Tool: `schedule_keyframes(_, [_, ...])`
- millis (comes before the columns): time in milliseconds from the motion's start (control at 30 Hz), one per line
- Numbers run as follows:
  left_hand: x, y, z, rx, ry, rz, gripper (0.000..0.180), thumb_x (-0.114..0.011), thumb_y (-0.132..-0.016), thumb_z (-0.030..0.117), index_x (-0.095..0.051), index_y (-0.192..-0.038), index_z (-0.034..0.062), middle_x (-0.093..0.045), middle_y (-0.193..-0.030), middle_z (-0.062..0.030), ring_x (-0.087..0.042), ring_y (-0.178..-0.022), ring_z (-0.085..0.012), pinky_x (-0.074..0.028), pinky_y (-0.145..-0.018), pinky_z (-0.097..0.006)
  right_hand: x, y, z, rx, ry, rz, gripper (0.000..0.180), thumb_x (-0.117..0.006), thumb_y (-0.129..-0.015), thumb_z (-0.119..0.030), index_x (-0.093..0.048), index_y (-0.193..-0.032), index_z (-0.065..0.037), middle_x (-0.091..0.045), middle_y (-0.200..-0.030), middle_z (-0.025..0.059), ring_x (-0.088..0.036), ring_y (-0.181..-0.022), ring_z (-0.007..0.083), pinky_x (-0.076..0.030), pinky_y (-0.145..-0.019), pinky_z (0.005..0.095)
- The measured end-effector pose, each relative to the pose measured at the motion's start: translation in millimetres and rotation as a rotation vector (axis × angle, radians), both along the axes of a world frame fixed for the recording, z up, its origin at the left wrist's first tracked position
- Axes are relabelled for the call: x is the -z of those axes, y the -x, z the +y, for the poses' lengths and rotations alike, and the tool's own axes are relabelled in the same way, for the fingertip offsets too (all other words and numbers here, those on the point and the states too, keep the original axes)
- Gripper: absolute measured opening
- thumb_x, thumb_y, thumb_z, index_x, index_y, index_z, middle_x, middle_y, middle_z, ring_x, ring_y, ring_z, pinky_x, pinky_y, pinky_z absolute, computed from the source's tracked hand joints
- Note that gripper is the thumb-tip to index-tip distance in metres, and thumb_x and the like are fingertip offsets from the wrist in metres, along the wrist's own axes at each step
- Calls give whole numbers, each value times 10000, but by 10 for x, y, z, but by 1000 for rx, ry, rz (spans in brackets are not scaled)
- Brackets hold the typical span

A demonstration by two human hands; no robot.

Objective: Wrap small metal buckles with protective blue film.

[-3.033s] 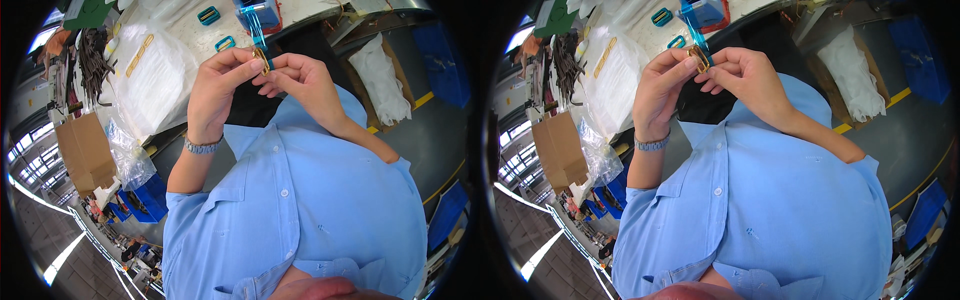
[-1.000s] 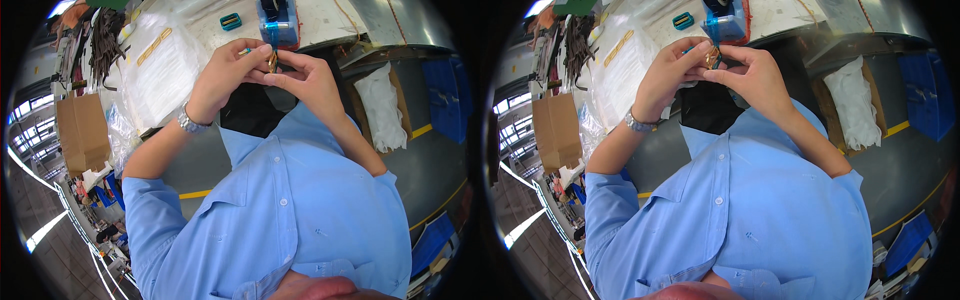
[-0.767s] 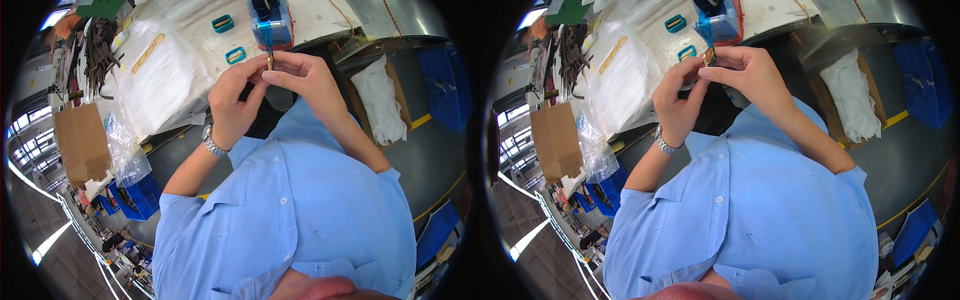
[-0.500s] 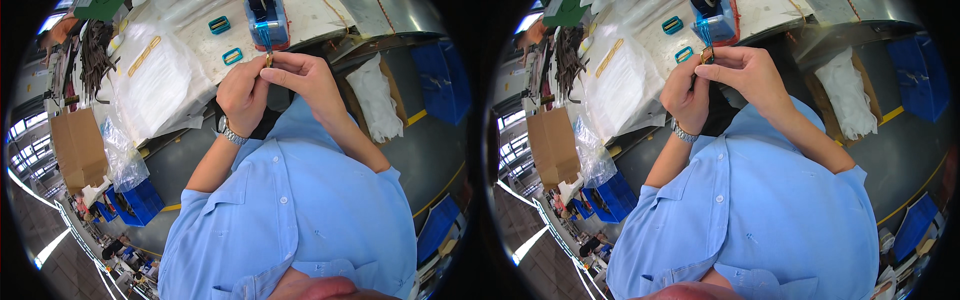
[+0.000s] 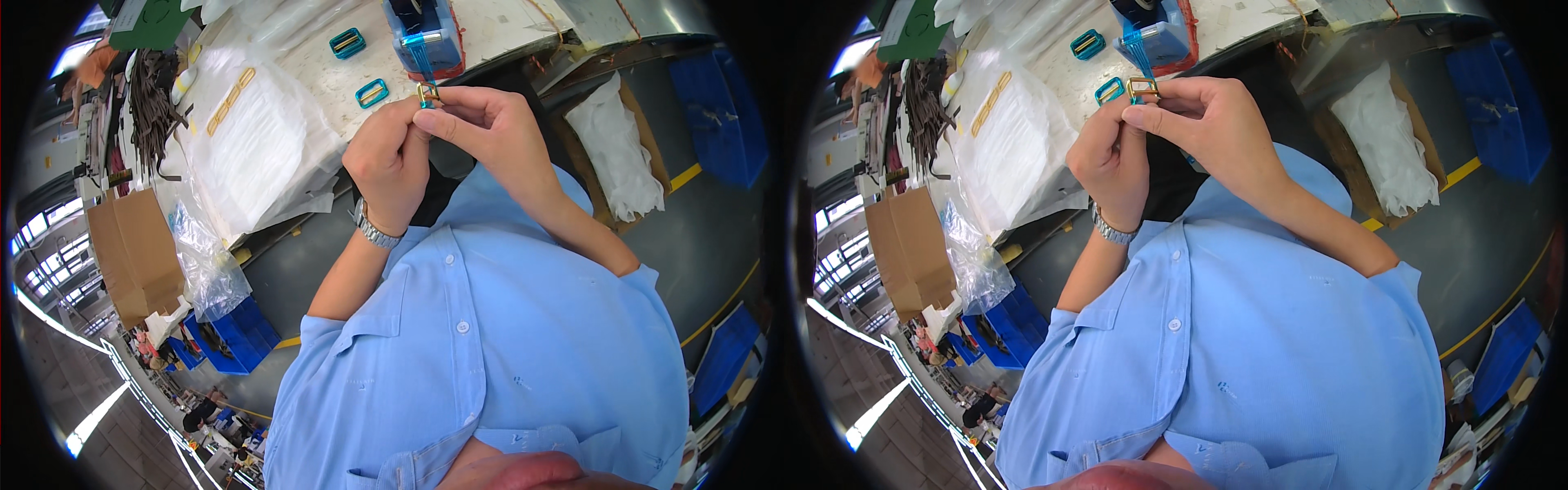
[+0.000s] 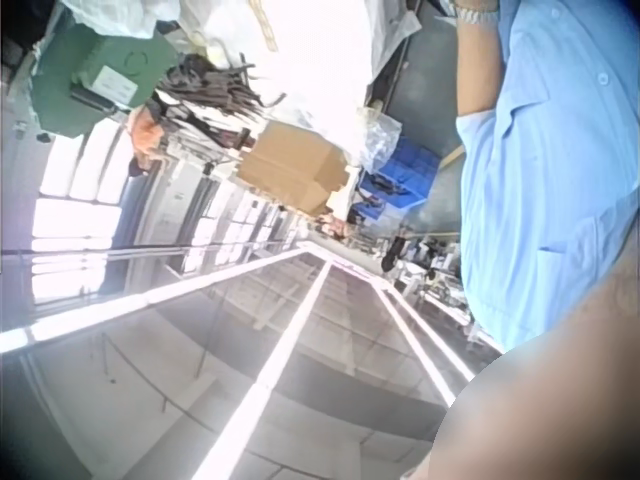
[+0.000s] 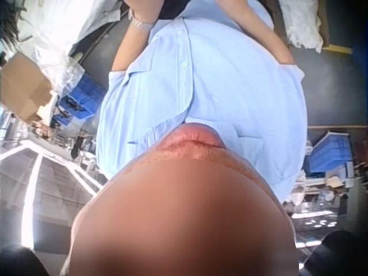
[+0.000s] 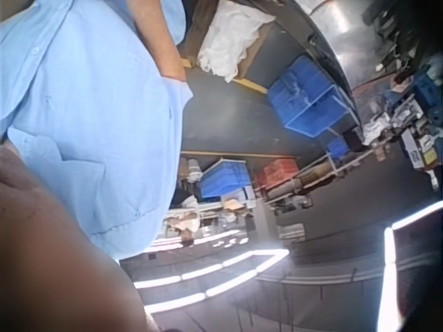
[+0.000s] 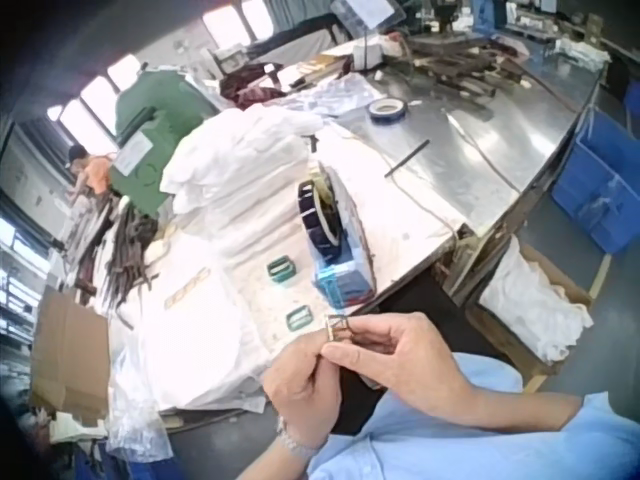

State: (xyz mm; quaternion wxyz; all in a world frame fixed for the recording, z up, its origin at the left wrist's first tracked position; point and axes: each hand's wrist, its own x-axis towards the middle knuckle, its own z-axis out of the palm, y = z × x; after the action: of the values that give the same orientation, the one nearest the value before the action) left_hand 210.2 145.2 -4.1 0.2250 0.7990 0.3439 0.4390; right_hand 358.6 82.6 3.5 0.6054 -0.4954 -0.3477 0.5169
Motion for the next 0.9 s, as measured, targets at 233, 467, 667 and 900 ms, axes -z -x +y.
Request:
schedule_keyframes(233, [-165, -55, 324, 174, 519, -118, 97, -755, -981, 51, -771, -1006, -42, -760, -794, -91, -747, -671, -147, -574, -628, -266, 216, -87, 118, -27, -50, 47, 396, -765, -1034, -266, -745, -1267, 54, -803, -1066, 71, -745, -972, 105, -585, -886, 261])
schedule_keyframes(467, [-324, -81, 492, 252, 737, -80, 173, -743, -1023, 104, -768, -982, -62, -750, -792, -58, -710, -665, -107, -596, -609, -256, 246, -195, 240, -71, -179, -18, 364, -716, -1037, -155, -697, -1335, 53, -796, -1101, 77, -747, -1002, 108, -584, -929, 277])
schedule_keyframes(667, [-437, -78, 498, 294, 839, -120, 192, -737, -1032, 110, -765, -972, -71, -735, -788, -67, -671, -646, -104, -584, -577, -255, 250, -163, 236, -27, -177, -117, 282, -729, -1033, -157, -768, -1227, 44, -809, -994, 58, -752, -931, 101, -592, -897, 263])
schedule_keyframes(900, [-638, 22, 582, 335, 976, -24, 228, -720, -1053, 167, -750, -992, -51, -696, -779, -52, -672, -617, -134, -585, -584, -265, 71, -21, 126, 44, -126, -15, 314, -756, -1036, -209, -786, -1231, 36, -817, -990, 70, -752, -871, 100, -615, -805, 263])
